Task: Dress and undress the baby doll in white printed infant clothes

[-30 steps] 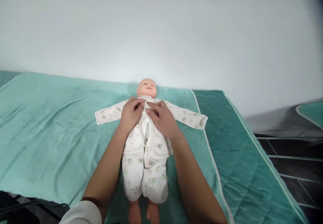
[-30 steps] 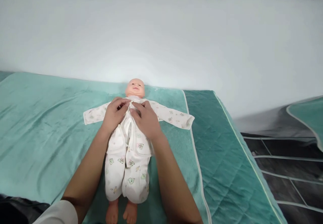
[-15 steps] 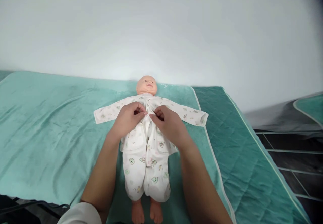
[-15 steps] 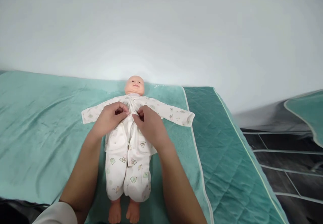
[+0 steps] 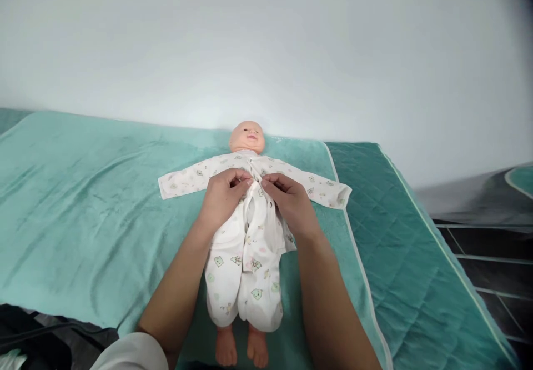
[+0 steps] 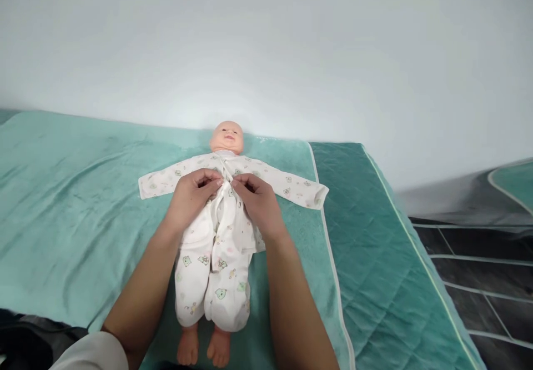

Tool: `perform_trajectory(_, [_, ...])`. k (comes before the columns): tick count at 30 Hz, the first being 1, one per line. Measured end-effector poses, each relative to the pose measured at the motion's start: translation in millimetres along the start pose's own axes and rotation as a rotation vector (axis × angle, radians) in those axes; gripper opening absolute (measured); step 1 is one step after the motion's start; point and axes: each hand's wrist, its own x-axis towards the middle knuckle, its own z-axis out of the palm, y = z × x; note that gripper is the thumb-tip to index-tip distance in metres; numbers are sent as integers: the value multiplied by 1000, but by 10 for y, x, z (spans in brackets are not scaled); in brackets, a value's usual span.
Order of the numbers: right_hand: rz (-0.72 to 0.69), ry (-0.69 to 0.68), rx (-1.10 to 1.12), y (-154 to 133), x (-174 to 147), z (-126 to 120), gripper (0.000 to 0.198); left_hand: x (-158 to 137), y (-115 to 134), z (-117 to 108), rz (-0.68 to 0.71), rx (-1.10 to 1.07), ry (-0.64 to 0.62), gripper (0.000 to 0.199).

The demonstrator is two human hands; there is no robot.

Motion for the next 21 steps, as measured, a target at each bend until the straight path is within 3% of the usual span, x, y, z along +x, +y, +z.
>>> perform_trajectory(9, [-40,47,72,-84,-49,149,26,23,-26,-20,-20,-173,36,15])
perform_trajectory(21, [-7,7,-42,-123,-137,264,34,16,-54,-83,23,-183,-71,15])
